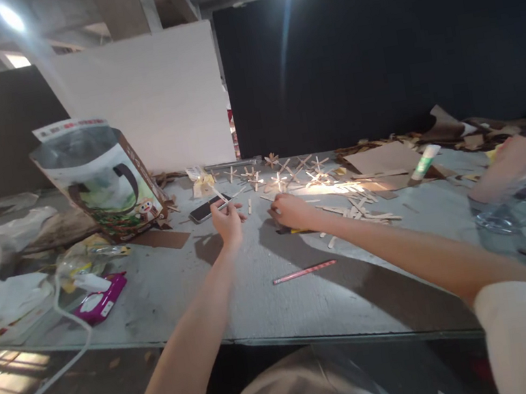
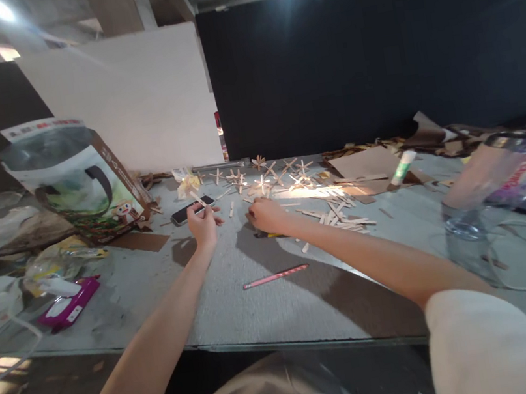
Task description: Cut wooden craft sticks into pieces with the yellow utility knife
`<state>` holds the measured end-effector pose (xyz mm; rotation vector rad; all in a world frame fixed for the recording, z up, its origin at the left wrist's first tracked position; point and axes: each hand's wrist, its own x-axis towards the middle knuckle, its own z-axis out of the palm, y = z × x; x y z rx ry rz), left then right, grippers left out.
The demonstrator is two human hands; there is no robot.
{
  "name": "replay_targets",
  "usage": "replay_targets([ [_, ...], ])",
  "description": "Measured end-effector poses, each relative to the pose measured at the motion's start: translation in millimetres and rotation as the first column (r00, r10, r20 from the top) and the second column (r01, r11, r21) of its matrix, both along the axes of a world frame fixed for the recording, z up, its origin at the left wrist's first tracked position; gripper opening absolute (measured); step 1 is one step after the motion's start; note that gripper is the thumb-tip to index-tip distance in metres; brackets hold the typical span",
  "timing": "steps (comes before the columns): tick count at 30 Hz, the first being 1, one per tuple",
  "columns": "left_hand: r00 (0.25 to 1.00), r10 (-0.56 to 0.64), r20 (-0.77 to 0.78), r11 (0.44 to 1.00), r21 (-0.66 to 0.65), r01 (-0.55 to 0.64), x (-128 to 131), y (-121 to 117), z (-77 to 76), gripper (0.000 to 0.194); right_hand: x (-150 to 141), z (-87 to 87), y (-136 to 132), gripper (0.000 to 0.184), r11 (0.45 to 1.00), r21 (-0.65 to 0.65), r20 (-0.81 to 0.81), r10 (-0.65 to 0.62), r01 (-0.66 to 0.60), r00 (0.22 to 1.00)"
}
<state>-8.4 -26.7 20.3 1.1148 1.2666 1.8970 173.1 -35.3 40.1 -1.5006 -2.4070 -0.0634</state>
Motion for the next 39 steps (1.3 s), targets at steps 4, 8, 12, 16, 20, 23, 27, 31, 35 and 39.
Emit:
replay_targets([
  [4, 0.998, -0.053, -0.024, 0.999, 0.002, 0.053, -2.5, -0.2, -2.0, 0.015, -41.7, 10.8, 40.4, 0.038, 0.992, -0.073, -0.019, -0.104, 0.103, 0.994],
  [8, 0.994, -0.105, -0.006, 0.994, 0.003, 0.105, -5.1, 0.5, -1.0, 0.015, -72.5, 2.2, 59.1, 0.04, 0.977, -0.141, -0.039, -0.17, 0.163, 0.985],
  [12, 0.987, -0.162, -0.007, 0.986, 0.04, 0.162, -3.0, 0.4, -1.2, 0.02, -78.9, -11.1, 63.4, 0.036, 0.971, -0.193, -0.114, -0.164, 0.14, 0.98],
  [16, 0.978, -0.21, -0.02, 0.977, 0.036, 0.21, 0.7, -2.1, -0.8, 0.022, -58.7, -16.9, 59.3, 0.037, 0.977, -0.204, -0.277, -0.117, 0.061, 0.954],
  [20, 0.945, -0.328, 0.012, 0.944, -0.031, 0.328, 6.3, -6.0, 3.1, 0.018, -20.5, -19.6, 39.0, 0.026, 0.991, -0.127, -0.521, -0.042, -0.029, 0.853],
  [23, 0.863, -0.504, 0.009, 0.858, -0.108, 0.502, 13.4, -10.4, 6.2, 0.017, 6.1, -25.8, 13.2, 0.03, 1.0, 0.007, -0.683, 0.027, -0.03, 0.73],
  [27, 0.766, -0.639, -0.069, 0.765, -0.165, 0.623, 23.8, -18.6, 6.2, 0.014, 23.1, -37.5, -20.1, 0.04, 0.992, 0.125, -0.79, 0.093, 0.01, 0.606],
  [31, 0.703, -0.702, -0.109, 0.71, -0.181, 0.681, 28.2, -22.9, 2.6, 0.014, 21.6, -44.3, -32.5, 0.039, 0.983, 0.18, -0.858, 0.136, 0.042, 0.495],
  [35, 0.708, -0.698, -0.11, 0.714, -0.187, 0.675, 26.2, -20.1, 1.0, 0.013, 18.0, -45.6, -30.5, 0.038, 0.984, 0.173, -0.865, 0.137, 0.031, 0.482],
  [39, 0.717, -0.683, -0.14, 0.729, -0.196, 0.656, 23.8, -18.3, 3.1, 0.011, 19.1, -43.7, -31.1, 0.038, 0.98, 0.197, -0.851, 0.15, 0.042, 0.503],
])
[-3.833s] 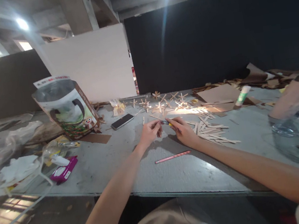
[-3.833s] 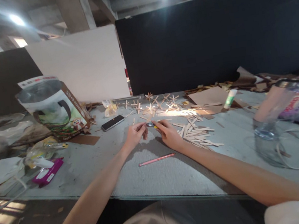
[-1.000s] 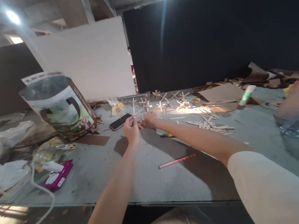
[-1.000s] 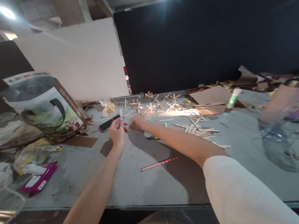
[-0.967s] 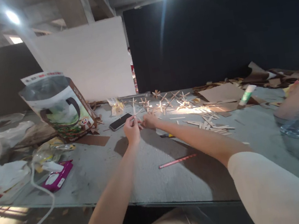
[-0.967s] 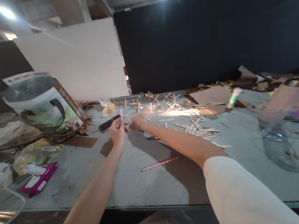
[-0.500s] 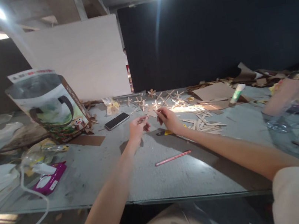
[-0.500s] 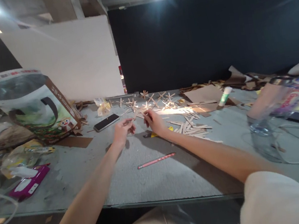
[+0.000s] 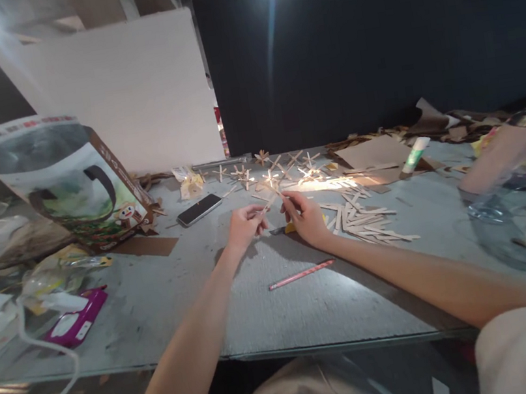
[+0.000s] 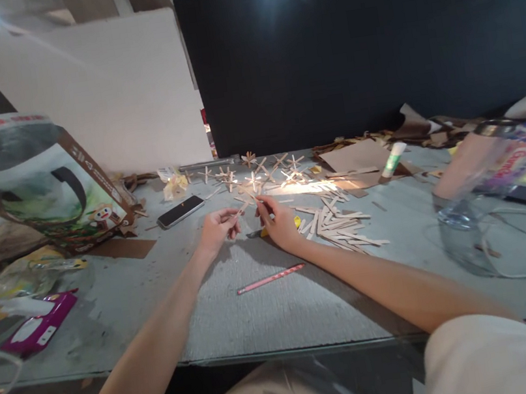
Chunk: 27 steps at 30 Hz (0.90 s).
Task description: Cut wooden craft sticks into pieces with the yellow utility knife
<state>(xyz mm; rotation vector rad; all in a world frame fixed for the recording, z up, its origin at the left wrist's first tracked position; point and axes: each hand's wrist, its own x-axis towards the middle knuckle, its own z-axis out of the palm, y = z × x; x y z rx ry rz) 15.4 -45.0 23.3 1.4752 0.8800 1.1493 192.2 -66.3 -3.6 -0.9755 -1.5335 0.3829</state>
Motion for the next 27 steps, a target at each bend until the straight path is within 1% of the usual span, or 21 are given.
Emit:
replay_targets([
  [6, 1.0, -0.001, -0.002, 1.0, -0.007, 0.001, -0.3, -1.8, 2.8, 0.009, 2.6, 1.1, -0.9, 0.041, 0.999, 0.01, 0.02, -0.051, 0.051, 0.998],
  [9, 1.0, 0.0, 0.008, 1.0, -0.014, 0.0, -1.0, -1.6, 2.6, 0.01, 3.4, -0.2, 2.3, 0.039, 0.998, 0.008, -0.009, -0.063, 0.063, 0.998],
  [11, 1.0, 0.008, 0.02, 1.0, -0.013, -0.008, -1.3, -1.2, 2.2, 0.01, 3.6, -1.0, 4.1, 0.038, 1.0, -0.014, -0.049, -0.028, 0.027, 0.998],
  [13, 0.999, 0.027, 0.035, 1.0, -0.016, -0.026, -1.2, -0.6, 1.7, 0.01, 3.5, -1.4, 4.5, 0.037, 0.998, -0.043, -0.092, 0.036, -0.04, 0.995],
  [15, 0.996, 0.069, 0.062, 0.997, -0.031, -0.067, -1.3, 0.3, 1.1, 0.01, 2.8, -1.3, 3.6, 0.038, 0.992, -0.061, -0.127, 0.098, -0.106, 0.987],
  [19, 0.956, 0.242, 0.167, 0.967, -0.126, -0.223, -4.2, 4.1, 0.1, 0.008, 1.0, -0.2, 0.7, 0.038, 0.982, -0.052, -0.157, 0.172, -0.182, 0.972],
  [21, 0.927, 0.312, 0.208, 0.945, -0.165, -0.281, -7.2, 6.8, -0.2, 0.007, 0.7, 0.0, 0.0, 0.038, 0.98, -0.051, -0.156, 0.181, -0.191, 0.971],
  [24, 0.888, 0.384, 0.252, 0.919, -0.197, -0.342, -12.5, 11.0, -0.5, 0.007, 1.2, -1.0, 0.7, 0.037, 0.981, -0.074, -0.139, 0.168, -0.179, 0.976],
  [25, 0.871, 0.412, 0.268, 0.907, -0.211, -0.365, -14.1, 12.2, -0.5, 0.007, 1.4, -1.6, 1.3, 0.036, 0.982, -0.086, -0.121, 0.159, -0.17, 0.98],
  [27, 0.83, 0.472, 0.298, 0.878, -0.24, -0.413, -17.2, 14.2, -0.2, 0.007, 1.5, -3.2, 2.7, 0.035, 0.983, -0.108, -0.025, 0.149, -0.151, 0.989],
])
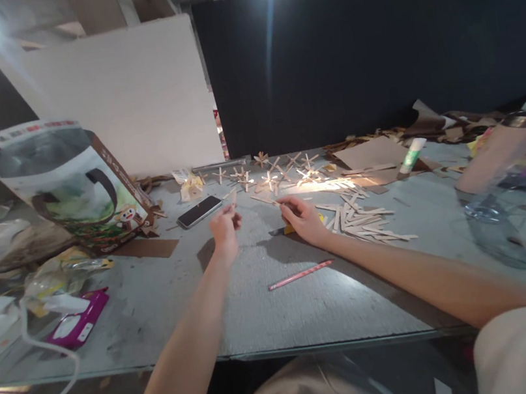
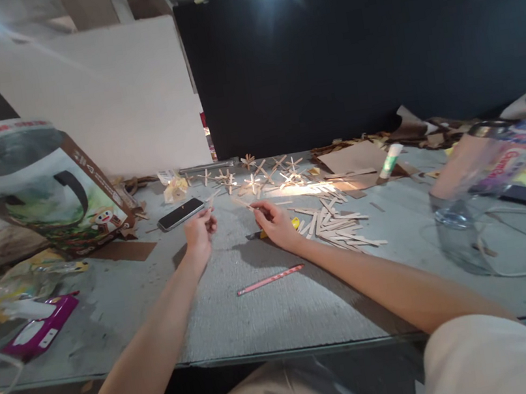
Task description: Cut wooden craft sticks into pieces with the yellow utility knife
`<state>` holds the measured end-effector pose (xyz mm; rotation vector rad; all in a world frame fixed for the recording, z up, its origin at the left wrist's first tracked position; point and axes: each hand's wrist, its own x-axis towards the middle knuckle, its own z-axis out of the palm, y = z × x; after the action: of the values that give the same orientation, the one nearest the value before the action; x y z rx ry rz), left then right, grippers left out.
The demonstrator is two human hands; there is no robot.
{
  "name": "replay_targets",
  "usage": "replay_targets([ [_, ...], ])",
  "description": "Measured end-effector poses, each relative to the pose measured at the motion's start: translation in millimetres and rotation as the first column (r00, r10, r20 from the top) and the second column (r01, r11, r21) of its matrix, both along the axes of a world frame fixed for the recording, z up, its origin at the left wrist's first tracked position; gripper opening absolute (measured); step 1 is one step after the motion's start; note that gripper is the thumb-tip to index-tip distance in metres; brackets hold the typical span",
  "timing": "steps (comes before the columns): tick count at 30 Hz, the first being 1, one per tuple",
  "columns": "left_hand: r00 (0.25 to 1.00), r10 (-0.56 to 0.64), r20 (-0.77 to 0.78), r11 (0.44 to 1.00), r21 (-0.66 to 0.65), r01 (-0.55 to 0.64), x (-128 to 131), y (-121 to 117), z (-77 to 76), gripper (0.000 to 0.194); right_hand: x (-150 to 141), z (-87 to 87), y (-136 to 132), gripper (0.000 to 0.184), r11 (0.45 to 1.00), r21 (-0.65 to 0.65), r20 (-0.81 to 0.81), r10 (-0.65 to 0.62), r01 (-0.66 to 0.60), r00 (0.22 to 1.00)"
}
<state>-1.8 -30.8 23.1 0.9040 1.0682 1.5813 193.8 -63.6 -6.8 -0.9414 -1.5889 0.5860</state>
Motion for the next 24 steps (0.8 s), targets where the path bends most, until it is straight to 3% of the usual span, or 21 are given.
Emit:
replay_targets([
  [4, 0.989, 0.128, 0.073, 0.991, -0.036, -0.126, -4.6, 2.5, 1.6, 0.003, -2.4, -2.4, 1.2, 0.029, 0.999, 0.009, 0.249, 0.047, -0.051, 0.967],
  [11, 0.972, 0.206, 0.113, 0.978, -0.052, -0.202, -3.9, 1.9, 5.4, 0.005, -4.3, 7.9, 8.3, 0.025, 0.994, -0.014, 0.448, 0.101, -0.106, 0.888],
  [19, 0.978, 0.19, 0.083, 0.982, -0.024, -0.189, 1.4, 0.7, 6.7, 0.007, 25.7, 29.8, 64.5, 0.018, 0.983, -0.059, 0.655, -0.092, 0.172, 0.75],
  [24, 0.983, 0.18, 0.025, 0.984, -0.006, -0.18, 2.1, -0.9, 7.6, 0.007, 19.2, 30.2, 109.5, 0.022, 0.953, -0.121, 0.783, -0.081, 0.279, 0.617],
])
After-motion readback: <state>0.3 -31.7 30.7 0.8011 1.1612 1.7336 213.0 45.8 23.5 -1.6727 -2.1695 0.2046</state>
